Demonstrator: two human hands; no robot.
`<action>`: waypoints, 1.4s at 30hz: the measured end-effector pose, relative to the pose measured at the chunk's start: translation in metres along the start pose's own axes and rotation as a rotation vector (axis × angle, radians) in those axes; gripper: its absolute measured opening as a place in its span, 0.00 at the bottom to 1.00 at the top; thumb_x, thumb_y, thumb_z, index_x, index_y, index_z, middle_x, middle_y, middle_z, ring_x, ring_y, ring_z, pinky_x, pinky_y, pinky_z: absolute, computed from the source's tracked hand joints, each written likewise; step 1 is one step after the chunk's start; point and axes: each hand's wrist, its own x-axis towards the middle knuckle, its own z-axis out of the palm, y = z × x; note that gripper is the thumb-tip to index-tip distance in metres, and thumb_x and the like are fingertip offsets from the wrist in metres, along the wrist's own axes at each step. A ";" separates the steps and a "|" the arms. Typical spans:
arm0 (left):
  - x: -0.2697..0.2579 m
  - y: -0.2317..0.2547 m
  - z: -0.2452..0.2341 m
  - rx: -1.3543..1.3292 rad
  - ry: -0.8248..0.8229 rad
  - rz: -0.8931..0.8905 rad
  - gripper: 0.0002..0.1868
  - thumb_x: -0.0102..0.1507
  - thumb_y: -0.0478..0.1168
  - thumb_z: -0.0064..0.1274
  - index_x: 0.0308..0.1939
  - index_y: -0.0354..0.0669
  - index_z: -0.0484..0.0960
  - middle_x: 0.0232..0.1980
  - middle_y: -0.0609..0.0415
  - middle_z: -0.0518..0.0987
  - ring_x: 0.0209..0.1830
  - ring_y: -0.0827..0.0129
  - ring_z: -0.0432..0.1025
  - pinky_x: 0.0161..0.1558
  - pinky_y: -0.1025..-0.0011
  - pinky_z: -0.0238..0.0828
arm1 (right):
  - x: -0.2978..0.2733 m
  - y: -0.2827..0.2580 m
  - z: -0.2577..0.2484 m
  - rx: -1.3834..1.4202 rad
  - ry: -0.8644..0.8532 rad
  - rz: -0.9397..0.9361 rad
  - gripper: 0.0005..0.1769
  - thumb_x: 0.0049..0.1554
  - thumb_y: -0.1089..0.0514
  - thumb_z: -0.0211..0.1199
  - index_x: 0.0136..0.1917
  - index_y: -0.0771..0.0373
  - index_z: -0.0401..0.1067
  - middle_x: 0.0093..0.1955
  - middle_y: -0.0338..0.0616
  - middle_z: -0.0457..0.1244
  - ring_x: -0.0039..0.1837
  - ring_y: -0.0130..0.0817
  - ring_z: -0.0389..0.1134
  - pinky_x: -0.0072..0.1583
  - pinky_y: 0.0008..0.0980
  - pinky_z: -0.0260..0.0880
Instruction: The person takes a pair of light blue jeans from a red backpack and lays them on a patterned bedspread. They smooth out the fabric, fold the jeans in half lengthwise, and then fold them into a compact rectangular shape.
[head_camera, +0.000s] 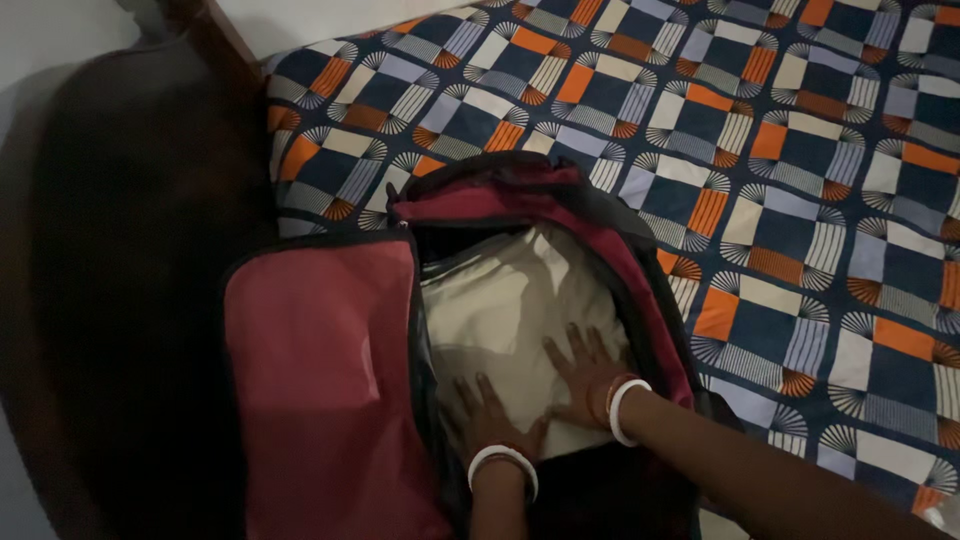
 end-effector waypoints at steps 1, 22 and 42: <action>0.000 -0.002 0.003 0.006 -0.008 0.005 0.68 0.58 0.75 0.56 0.82 0.54 0.26 0.86 0.49 0.24 0.85 0.44 0.21 0.81 0.50 0.26 | -0.006 -0.002 -0.005 -0.042 -0.028 -0.005 0.65 0.53 0.24 0.61 0.85 0.41 0.22 0.88 0.52 0.18 0.86 0.63 0.18 0.78 0.64 0.27; -0.066 -0.004 0.000 -0.054 0.058 0.201 0.38 0.71 0.62 0.28 0.81 0.52 0.41 0.85 0.47 0.36 0.84 0.46 0.30 0.78 0.44 0.29 | -0.085 -0.015 -0.036 0.002 0.558 -0.535 0.43 0.56 0.40 0.62 0.78 0.54 0.52 0.82 0.50 0.42 0.83 0.51 0.39 0.77 0.61 0.30; -0.205 0.020 -0.018 -0.030 0.934 0.754 0.43 0.70 0.63 0.35 0.78 0.34 0.51 0.79 0.28 0.49 0.79 0.29 0.38 0.67 0.31 0.30 | -0.251 0.086 -0.028 0.127 0.960 -0.340 0.45 0.55 0.32 0.52 0.78 0.52 0.52 0.83 0.50 0.41 0.84 0.50 0.32 0.76 0.58 0.28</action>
